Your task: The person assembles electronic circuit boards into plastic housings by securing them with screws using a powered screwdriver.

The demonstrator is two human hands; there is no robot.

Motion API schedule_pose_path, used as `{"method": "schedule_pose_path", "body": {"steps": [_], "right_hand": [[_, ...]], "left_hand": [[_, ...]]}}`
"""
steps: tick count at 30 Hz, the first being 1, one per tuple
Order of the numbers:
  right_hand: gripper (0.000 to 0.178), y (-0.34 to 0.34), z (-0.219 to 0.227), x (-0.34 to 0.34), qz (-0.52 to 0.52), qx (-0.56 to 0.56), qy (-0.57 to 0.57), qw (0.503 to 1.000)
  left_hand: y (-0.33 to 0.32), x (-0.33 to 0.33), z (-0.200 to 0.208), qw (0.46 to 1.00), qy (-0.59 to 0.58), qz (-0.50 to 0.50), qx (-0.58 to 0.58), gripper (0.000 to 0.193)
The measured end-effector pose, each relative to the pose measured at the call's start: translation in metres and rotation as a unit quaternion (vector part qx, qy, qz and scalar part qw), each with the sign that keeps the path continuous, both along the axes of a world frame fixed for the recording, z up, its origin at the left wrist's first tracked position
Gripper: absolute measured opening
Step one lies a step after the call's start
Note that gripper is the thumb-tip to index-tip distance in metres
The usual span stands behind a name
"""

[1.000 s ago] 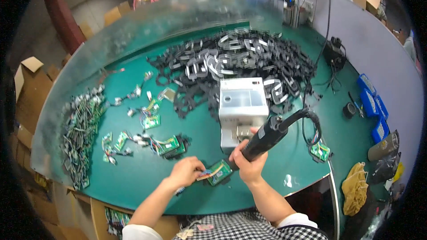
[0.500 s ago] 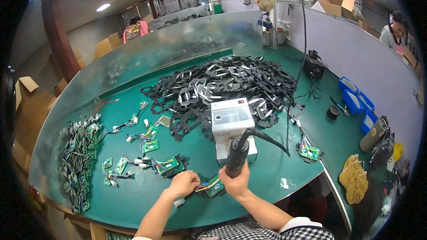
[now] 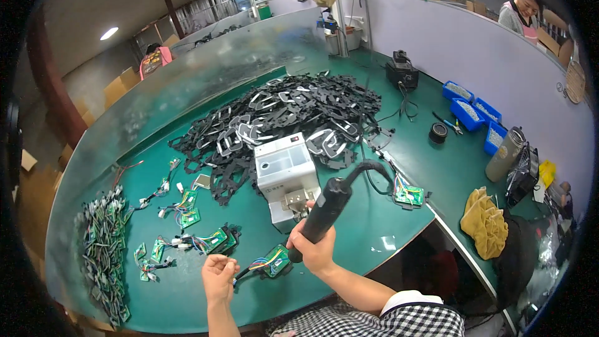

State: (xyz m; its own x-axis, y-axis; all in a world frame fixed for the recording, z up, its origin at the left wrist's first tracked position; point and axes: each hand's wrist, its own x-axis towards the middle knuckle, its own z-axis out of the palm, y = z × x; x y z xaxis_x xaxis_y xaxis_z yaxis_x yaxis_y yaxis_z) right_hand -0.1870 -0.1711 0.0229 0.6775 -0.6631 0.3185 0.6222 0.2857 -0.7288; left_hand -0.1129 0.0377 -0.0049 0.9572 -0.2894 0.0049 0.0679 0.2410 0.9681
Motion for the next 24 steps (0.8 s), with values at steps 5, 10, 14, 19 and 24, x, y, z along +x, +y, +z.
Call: {"method": "schedule_pose_path", "body": {"steps": [5, 10, 14, 19, 24], "right_hand": [[0.065, -0.006, 0.021, -0.019, 0.035, 0.080, -0.119, 0.989], [0.067, 0.000, 0.033, -0.028, 0.045, 0.119, -0.184, 0.975], [0.066, 0.004, 0.036, -0.024, 0.031, 0.107, -0.202, 0.973], [0.066, 0.010, 0.032, -0.022, 0.044, 0.126, -0.204, 0.970], [0.065, 0.018, 0.031, -0.027, 0.034, 0.121, -0.180, 0.976]], "left_hand": [[-0.019, -0.028, -0.011, 0.971, 0.082, -0.102, -0.202, 0.017], [-0.045, -0.055, -0.016, 0.949, 0.183, -0.113, -0.229, 0.010], [-0.062, -0.062, -0.014, 0.941, 0.206, -0.118, -0.242, 0.012], [-0.066, -0.064, -0.011, 0.932, 0.236, -0.111, -0.252, 0.013], [-0.064, -0.072, -0.011, 0.957, 0.199, -0.064, -0.202, 0.013]]}}
